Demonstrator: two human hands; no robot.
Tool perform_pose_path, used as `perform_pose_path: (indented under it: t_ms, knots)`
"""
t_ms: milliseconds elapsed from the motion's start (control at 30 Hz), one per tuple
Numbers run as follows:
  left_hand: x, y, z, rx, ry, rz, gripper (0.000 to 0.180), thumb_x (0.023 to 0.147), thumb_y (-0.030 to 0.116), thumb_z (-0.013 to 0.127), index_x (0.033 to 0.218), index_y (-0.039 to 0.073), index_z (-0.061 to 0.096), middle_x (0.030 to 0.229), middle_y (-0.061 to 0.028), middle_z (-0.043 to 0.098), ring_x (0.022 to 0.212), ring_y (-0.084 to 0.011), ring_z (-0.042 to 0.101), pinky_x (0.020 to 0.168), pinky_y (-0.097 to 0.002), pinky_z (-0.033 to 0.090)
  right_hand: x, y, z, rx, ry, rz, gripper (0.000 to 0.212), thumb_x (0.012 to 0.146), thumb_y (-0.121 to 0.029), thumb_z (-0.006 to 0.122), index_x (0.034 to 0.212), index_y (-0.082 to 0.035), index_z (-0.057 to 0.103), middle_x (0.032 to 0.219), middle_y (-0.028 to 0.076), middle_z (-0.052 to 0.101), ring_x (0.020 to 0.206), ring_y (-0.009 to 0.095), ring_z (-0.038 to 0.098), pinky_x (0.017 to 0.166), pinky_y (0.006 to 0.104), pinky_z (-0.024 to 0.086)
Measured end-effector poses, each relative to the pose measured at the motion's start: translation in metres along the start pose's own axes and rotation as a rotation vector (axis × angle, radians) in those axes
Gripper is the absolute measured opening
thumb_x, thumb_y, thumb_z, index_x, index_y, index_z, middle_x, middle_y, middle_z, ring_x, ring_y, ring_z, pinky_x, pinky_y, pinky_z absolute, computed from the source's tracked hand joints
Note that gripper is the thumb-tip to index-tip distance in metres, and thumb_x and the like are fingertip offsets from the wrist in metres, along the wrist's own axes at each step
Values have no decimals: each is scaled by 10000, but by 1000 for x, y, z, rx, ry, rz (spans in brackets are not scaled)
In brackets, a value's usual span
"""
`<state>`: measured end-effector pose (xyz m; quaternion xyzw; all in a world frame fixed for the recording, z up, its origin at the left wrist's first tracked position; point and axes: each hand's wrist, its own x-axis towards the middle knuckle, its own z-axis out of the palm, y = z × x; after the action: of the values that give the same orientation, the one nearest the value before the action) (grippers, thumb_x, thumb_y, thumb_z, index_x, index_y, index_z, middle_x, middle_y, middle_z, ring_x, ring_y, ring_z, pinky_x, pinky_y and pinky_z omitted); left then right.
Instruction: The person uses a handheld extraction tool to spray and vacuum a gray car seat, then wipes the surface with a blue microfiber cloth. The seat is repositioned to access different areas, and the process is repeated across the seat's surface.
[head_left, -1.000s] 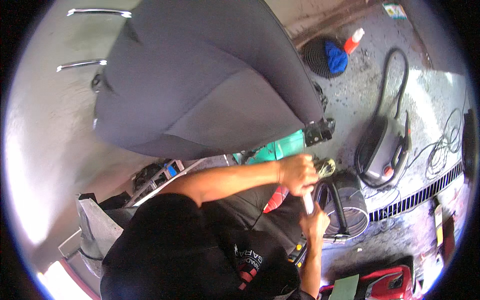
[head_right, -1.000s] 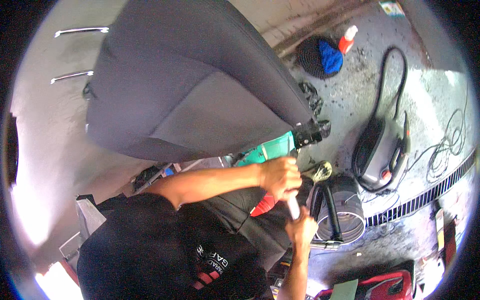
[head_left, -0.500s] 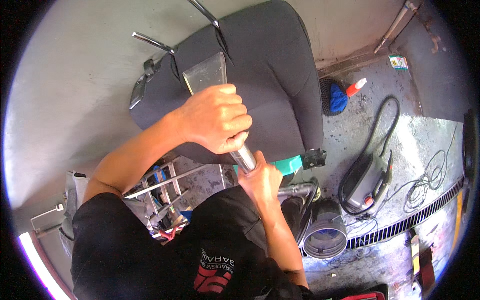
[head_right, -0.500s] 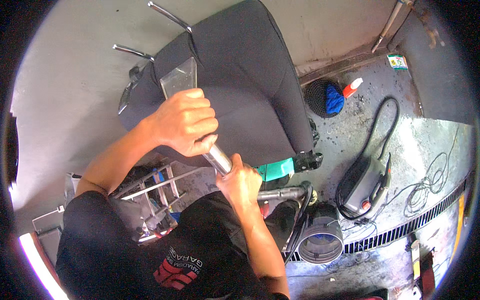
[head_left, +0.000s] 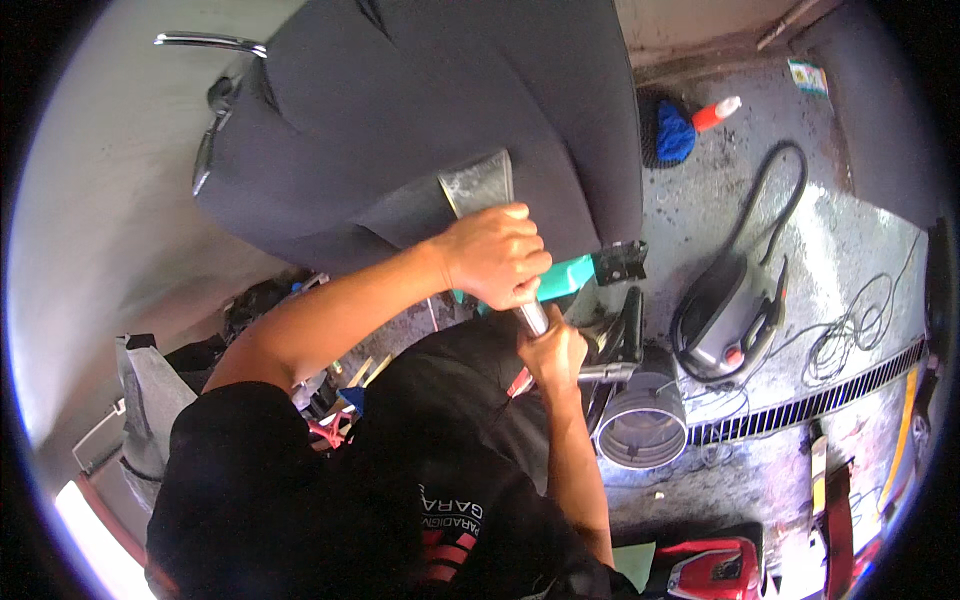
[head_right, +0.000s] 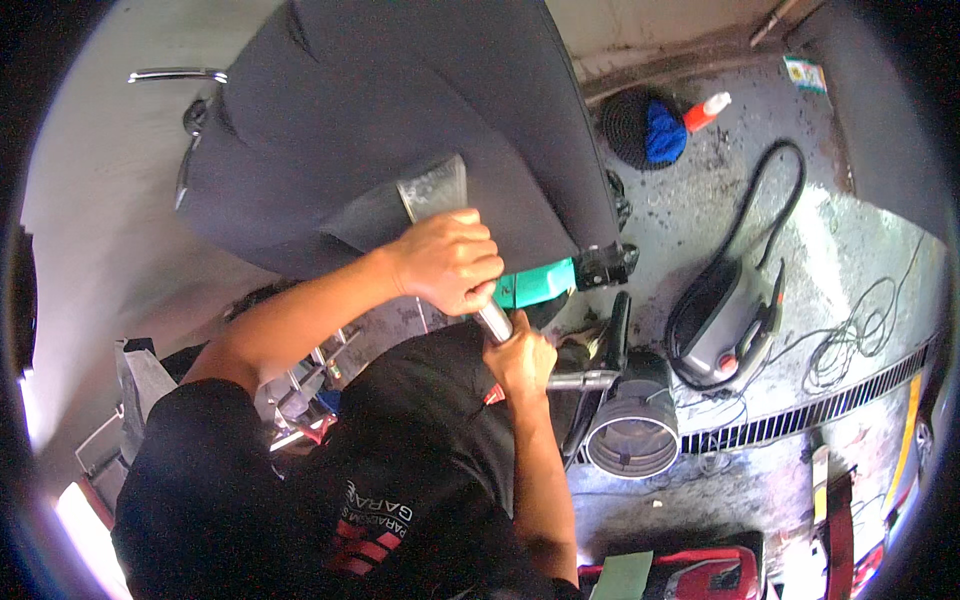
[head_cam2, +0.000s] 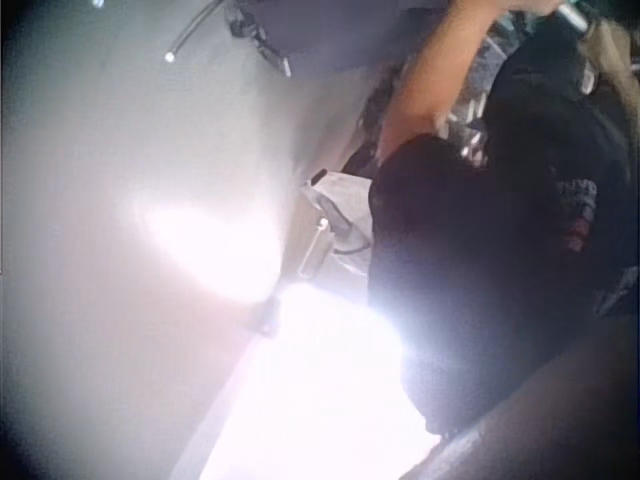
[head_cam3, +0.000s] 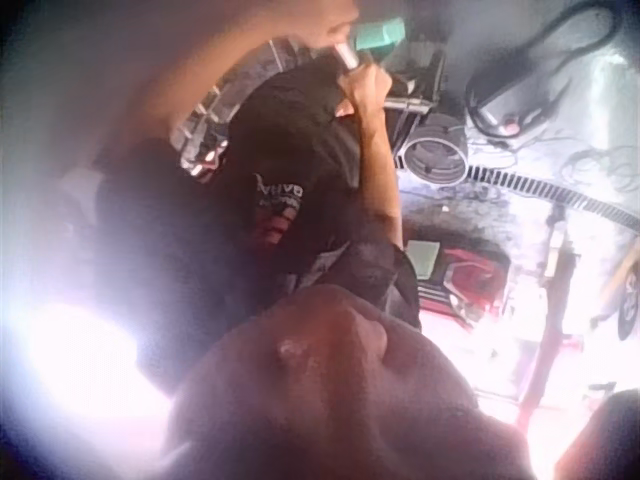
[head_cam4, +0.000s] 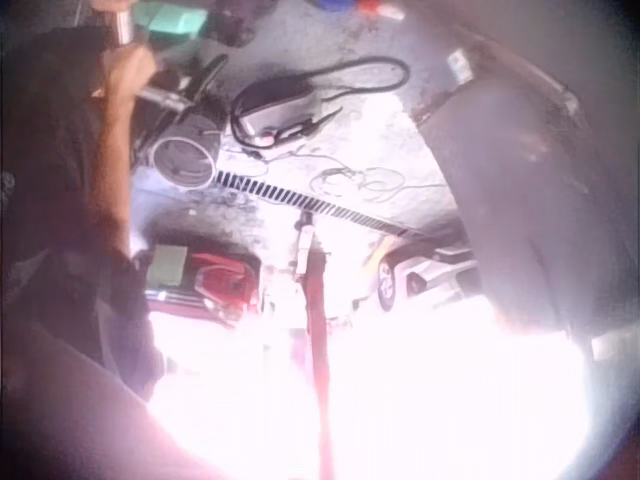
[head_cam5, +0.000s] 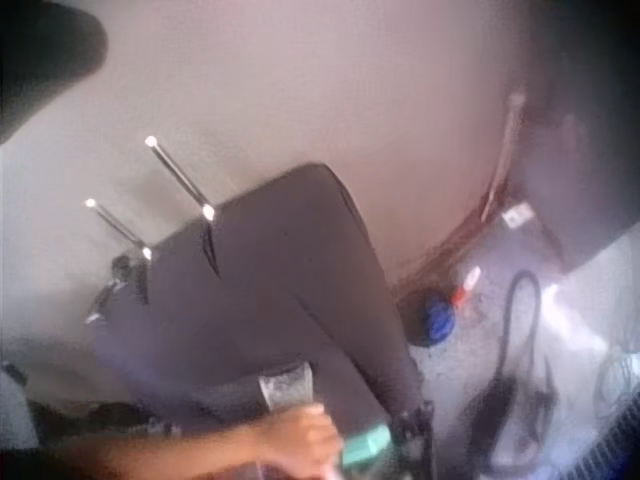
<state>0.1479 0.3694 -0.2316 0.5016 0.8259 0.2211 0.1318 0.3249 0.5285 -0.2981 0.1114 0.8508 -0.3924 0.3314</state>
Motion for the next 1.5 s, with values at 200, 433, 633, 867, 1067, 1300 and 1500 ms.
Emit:
perform_pose_path:
  t_ms: [200, 433, 633, 867, 1067, 1300, 1500]
  knots:
    - [-6, -1, 3, 64, -61, -23, 186, 723, 248, 757, 694, 116, 629, 660, -38, 612, 664, -236, 615, 712, -384, 471, 9, 5, 15, 76, 7, -28, 324, 815, -311, 823, 1017, -88, 704, 864, 234, 770, 861, 475, 755, 772, 561, 600]
    - [-4, 7, 1, 42, -34, -2, 205, 717, 222, 757, 676, 127, 580, 651, -30, 554, 635, -229, 571, 671, -388, 447, -5, 2, 12, 72, 5, -13, 318, 821, -312, 816, 1012, -88, 696, 850, 243, 766, 850, 471, 759, 767, 562, 601]
    - [-12, 4, 39, 60, -59, 16, 188, 743, 247, 749, 693, 132, 609, 661, -31, 588, 663, -224, 604, 706, -384, 464, 1, 35, 35, -12, 0, 1, 344, 809, -317, 800, 1061, -104, 702, 833, 217, 777, 797, 435, 772, 750, 534, 615]
    - [-18, 6, 101, 5, 25, 49, 198, 748, 217, 757, 703, 141, 579, 668, -17, 546, 626, -215, 568, 670, -368, 431, 5, 88, 61, -64, 8, 7, 380, 785, -311, 798, 1076, -91, 692, 819, 209, 775, 790, 403, 778, 817, 499, 599]
    - [-22, 10, 138, -35, 10, 71, 205, 757, 221, 756, 697, 145, 575, 673, -14, 551, 640, -208, 572, 672, -367, 429, 0, 115, 80, -36, -49, 82, 361, 791, -309, 806, 1057, -81, 720, 882, 239, 777, 862, 442, 768, 815, 526, 603]
    - [-24, 17, 204, -161, -22, 82, 218, 760, 233, 758, 721, 139, 565, 684, -16, 539, 656, -217, 573, 684, -388, 435, -16, 158, 96, -92, -142, 216, 398, 836, -379, 775, 1122, -108, 715, 904, 207, 793, 869, 401, 784, 857, 500, 589]
    - [-31, 19, 282, -272, -5, 57, 232, 759, 249, 763, 736, 140, 560, 685, -26, 526, 659, -239, 573, 699, -400, 449, -22, 197, 110, -122, -218, 378, 359, 837, -378, 776, 1089, -135, 698, 935, 228, 794, 923, 432, 782, 887, 525, 588]
